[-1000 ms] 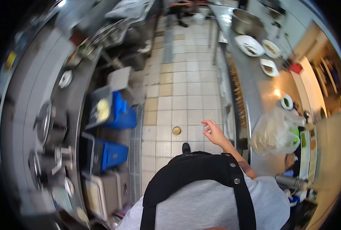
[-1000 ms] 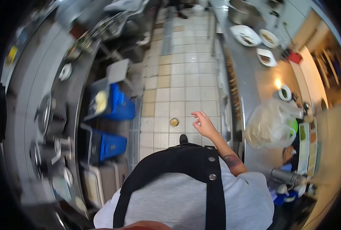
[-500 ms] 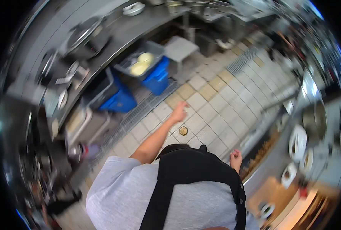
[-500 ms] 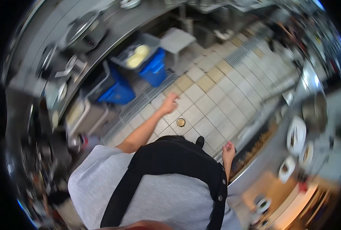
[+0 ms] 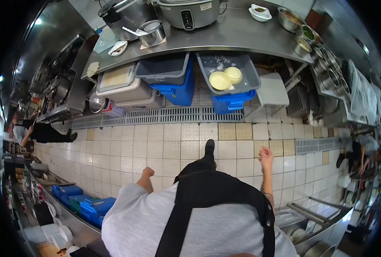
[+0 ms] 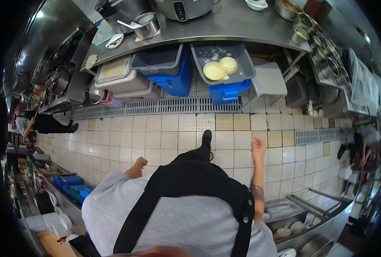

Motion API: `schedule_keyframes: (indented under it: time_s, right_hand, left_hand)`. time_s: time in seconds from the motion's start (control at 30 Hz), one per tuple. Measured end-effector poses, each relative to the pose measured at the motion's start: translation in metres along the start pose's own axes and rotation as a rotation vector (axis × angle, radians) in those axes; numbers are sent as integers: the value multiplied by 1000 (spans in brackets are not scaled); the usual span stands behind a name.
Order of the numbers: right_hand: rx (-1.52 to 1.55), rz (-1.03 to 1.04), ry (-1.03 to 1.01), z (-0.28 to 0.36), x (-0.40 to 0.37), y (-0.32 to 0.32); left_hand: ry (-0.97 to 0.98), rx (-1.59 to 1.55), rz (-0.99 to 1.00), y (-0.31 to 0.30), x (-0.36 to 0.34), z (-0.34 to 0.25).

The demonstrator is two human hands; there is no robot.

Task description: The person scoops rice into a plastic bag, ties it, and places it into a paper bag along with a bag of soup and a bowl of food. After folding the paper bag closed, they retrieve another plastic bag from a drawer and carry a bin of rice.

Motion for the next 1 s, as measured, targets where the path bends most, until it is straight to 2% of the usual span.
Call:
schedule_keyframes:
  time_s: [0.07, 0.1, 0.13, 0.17, 0.2, 0.23, 0.27, 0.3, 0.33, 0.37, 0.43, 0.47, 0.57, 0.6, 0.67, 0.7, 0.73, 0.83, 0.87, 0.9, 0.97, 1.0]
  right_hand:
    - [-15, 69, 29, 39, 54, 55]
    - [-77, 144, -26, 72, 68, 80]
    - [-116, 247, -97, 97, 88, 103]
    - [-256, 204, -373, 92, 129, 136]
    - [-357, 198, -455, 124, 146, 150]
    - [-453, 195, -540, 164, 161, 164]
    - [-508, 178, -588, 189, 184, 176]
    - [-562, 163, -636, 206, 207, 188]
    - [-601, 150, -731, 218, 232, 200]
    - [-635, 132, -833, 225, 257, 213]
    - [-846, 180, -877, 239, 294, 239]
    - [-957, 208, -901, 241, 309, 250]
    - [-1269, 346, -960, 235, 342, 284]
    - [-1267, 251, -1028, 218, 357, 297]
    - [-1339, 445, -978, 211, 386, 311]
    - [-1382, 551, -947, 205, 394, 310]
    - [-1220, 565, -973, 213, 395, 298]
    - [-642, 477, -622, 243, 393, 255]
    - [-308, 383, -622, 232, 404, 247]
    - [110, 631, -284, 238, 409, 229]
    - [552, 840, 229, 272, 407, 179]
    - [549, 860, 242, 273, 410, 165]
  left_hand:
    - [-10, -129, 10, -21, -24, -26]
    - [42, -165, 0, -27, -29, -41]
    - [202, -133, -30, -24, -24, -61]
    - [360, -91, -66, -17, -12, -77]
    - [591, 181, 52, -14, 2, -106]
    - [817, 369, 79, -4, 22, -135]
    - [458, -217, 26, -16, -19, -186]
    - [721, -102, -29, -9, -14, -220]
    - [877, -176, -15, 22, 24, -242]
    - [695, -394, 19, -33, -71, -311]
    - [921, -503, 82, -46, -88, -379]
    - [871, -564, 153, -59, -100, -411]
    - [791, -787, 181, -79, -101, -478]
    - [778, -768, 102, -85, -92, -493]
    - [740, -727, -40, -90, -82, -514]
    - [679, -789, -26, -89, -80, -521]
    - [624, -848, -15, -93, -74, -528]
    - [543, -897, -67, -96, -56, -546]
    - [529, -899, -81, -98, -52, -553]
    - [516, -898, -92, -99, -51, -560]
    - [466, -971, -68, -110, -56, -581]
    - [426, -1033, -53, -106, -51, -590]
Point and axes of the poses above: each hand's wrist, its own x-axis towards the middle knuckle, its own y-axis out of the palm, z = x × y, the point moved 1 cm from there along x, towards the middle knuckle, and after that the axes turned 15 degrees about -x, right-handed, at the moved point
